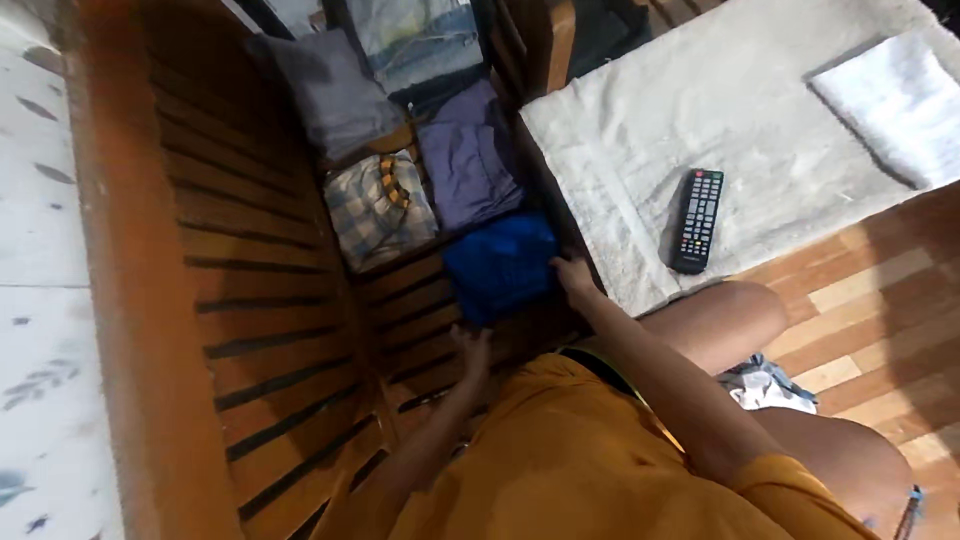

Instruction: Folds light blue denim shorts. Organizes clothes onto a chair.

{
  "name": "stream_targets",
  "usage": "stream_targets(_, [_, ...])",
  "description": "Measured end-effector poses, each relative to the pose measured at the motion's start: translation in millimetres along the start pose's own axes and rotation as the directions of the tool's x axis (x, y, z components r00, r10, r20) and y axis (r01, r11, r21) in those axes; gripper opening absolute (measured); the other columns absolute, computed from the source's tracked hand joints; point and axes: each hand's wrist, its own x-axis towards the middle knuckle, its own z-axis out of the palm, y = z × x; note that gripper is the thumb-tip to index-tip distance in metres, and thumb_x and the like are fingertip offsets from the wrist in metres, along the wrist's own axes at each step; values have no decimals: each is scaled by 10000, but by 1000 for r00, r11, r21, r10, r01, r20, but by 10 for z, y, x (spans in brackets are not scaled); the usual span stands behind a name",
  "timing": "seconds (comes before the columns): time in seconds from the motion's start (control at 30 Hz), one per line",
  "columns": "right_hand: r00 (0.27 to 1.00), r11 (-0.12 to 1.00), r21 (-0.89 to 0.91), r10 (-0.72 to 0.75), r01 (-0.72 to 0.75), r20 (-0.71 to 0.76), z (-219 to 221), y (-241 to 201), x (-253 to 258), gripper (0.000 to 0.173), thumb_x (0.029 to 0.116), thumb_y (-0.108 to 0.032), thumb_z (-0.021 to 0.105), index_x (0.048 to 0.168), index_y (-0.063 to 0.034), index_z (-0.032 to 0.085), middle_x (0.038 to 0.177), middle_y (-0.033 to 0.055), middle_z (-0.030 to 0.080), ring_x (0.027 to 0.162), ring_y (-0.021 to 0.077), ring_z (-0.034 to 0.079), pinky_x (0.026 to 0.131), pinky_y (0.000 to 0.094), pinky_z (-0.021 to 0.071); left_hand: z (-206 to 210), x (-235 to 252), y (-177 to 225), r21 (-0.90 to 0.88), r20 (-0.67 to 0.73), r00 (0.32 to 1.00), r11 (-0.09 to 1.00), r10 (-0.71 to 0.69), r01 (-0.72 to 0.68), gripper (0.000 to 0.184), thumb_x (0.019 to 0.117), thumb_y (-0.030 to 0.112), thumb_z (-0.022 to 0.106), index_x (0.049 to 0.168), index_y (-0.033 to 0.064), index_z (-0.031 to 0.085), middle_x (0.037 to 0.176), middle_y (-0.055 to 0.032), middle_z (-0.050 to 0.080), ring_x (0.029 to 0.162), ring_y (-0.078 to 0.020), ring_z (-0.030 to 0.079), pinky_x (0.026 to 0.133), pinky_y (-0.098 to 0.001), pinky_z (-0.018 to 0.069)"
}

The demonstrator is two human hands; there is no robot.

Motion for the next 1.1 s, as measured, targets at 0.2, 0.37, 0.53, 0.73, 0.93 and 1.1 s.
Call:
stream_targets(0.2, [999,995,-94,28,-25,27,-37,194,41,686,986,-267,690,1562,-121,347,1394,257,569,1229,409,593,996,593,504,129,467,-52,490,119,834,698,539,-522,816,952,281,697,1599,17,277,1589,-320,313,1446,-459,371,1169,-555,373])
stream_targets(0.37, [998,979,-196,-55,62,39,-125,-61,-78,564,1038,-62,536,1565,-53,334,1489,240,504,1354,380,521,1102,553,441,383,1060,-245,779,426,738,202,524,-593,714,976,678,480,1601,361,347,1692,-220,163,1525,-537,136,1142,-773,187])
stream_targets(0.53, [981,919,-363,-94,152,172,-61,95,-95,644,1045,-369,570,1559,-51,348,1338,249,624,1222,390,629,1036,610,497,444,1261,-243,801,460,657,41,598,-598,750,984,649,476,1606,243,365,1664,-267,211,1513,-539,185,1135,-769,223])
stream_targets(0.73, [622,876,159,-441,456,647,-1389,22,-1264,343,990,-155,611,1250,64,660,1180,167,717,1031,217,707,932,402,571,344,1023,108,642,457,542,161,705,-750,861,983,475,605,1595,-29,268,1611,-374,217,1483,-568,230,1179,-684,247])
stream_targets(0.93, [916,682,631,-154,370,-370,-3309,1042,-1418,279,1044,-201,439,1105,-42,659,1137,79,722,1004,177,692,850,366,583,542,615,447,164,601,108,10,792,-986,753,991,394,573,1525,-83,340,1589,-318,304,1500,-372,305,1240,-446,269])
stream_targets(1.1, [690,794,608,456,-28,-563,-3622,2359,-625,466,1036,-246,583,1429,0,533,1405,263,557,1293,412,536,1049,617,443,927,-49,649,-10,699,-54,-65,713,-998,641,957,293,611,1463,-67,451,1544,-280,414,1480,-360,362,1231,-476,295])
